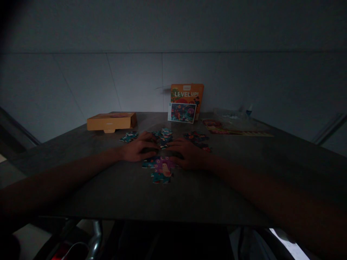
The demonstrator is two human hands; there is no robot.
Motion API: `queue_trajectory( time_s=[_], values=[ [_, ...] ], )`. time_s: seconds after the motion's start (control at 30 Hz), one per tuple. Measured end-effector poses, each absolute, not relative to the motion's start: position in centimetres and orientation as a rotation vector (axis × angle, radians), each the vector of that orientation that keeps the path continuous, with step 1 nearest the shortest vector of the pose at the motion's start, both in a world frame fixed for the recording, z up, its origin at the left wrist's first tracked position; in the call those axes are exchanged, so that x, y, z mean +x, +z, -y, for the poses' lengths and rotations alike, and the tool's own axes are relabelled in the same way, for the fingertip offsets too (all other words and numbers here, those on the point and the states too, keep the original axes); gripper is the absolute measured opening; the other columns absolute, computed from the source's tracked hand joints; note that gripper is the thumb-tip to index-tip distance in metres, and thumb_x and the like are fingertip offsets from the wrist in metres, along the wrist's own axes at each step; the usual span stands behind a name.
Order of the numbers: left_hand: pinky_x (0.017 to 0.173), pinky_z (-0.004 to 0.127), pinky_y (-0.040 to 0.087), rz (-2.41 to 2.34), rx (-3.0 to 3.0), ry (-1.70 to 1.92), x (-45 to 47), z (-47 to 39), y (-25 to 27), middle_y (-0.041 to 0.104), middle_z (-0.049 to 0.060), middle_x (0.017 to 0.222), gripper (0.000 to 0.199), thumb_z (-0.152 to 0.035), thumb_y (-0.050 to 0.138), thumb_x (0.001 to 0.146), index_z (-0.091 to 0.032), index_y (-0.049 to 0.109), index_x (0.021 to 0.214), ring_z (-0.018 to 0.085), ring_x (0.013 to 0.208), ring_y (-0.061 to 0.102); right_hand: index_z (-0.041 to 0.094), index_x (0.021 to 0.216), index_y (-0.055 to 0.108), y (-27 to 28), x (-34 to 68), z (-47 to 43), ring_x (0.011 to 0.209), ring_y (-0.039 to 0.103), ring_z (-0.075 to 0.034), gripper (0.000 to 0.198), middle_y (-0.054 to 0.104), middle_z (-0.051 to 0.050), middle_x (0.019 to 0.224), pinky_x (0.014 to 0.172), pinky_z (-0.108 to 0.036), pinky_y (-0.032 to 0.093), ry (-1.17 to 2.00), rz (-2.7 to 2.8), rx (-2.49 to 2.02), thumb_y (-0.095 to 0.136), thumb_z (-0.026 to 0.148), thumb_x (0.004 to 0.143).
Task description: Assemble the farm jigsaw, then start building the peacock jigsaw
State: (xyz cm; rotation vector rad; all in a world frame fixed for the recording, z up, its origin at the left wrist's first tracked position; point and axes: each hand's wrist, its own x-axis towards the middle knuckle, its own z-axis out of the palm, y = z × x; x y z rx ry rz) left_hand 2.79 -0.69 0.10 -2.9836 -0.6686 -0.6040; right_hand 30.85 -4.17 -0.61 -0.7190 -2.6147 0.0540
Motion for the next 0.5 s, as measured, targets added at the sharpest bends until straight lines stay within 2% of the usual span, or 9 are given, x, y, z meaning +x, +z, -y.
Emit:
queue_trajectory(
  time_s=[0.23, 0.4, 0.5],
  values=[
    [0.097, 0.041, 0.047, 0.669, -2.920, -0.667, 2.82, 0.74, 0.41, 0.064, 0.010, 0.102, 0.019, -0.030, 0.057, 0.095, -0.017, 0.070, 0.099, 0.026, 0.105, 0.058, 0.017, 0.121, 0.069, -0.70, 30.67, 4.15, 0.120, 0.061, -0.027, 0.032, 0.070, -0.013, 0.125, 0.105, -0.049, 0.045, 0.067, 2.615, -0.662, 0.057, 0.031, 0.095],
    [0.092, 0.042, 0.050, 0.909, -2.880, -0.699, 2.73, 0.66, -0.13, 0.064, 0.011, 0.104, 0.027, -0.037, 0.059, 0.094, -0.014, 0.059, 0.108, 0.027, 0.103, 0.058, 0.017, 0.119, 0.071, -0.73, 30.67, 4.11, 0.117, 0.063, -0.027, 0.030, 0.071, -0.013, 0.122, 0.103, -0.048, 0.046, 0.081, 2.597, -0.636, 0.058, 0.030, 0.095],
    [0.095, 0.042, 0.049, 0.875, -2.905, -0.682, 2.73, 0.62, -0.21, 0.064, 0.011, 0.107, 0.030, -0.038, 0.055, 0.097, -0.015, 0.057, 0.114, 0.025, 0.104, 0.059, 0.019, 0.120, 0.071, -0.57, 30.64, 4.29, 0.117, 0.062, -0.027, 0.030, 0.071, -0.012, 0.122, 0.103, -0.047, 0.046, 0.111, 2.609, -0.608, 0.058, 0.031, 0.096]
  ],
)
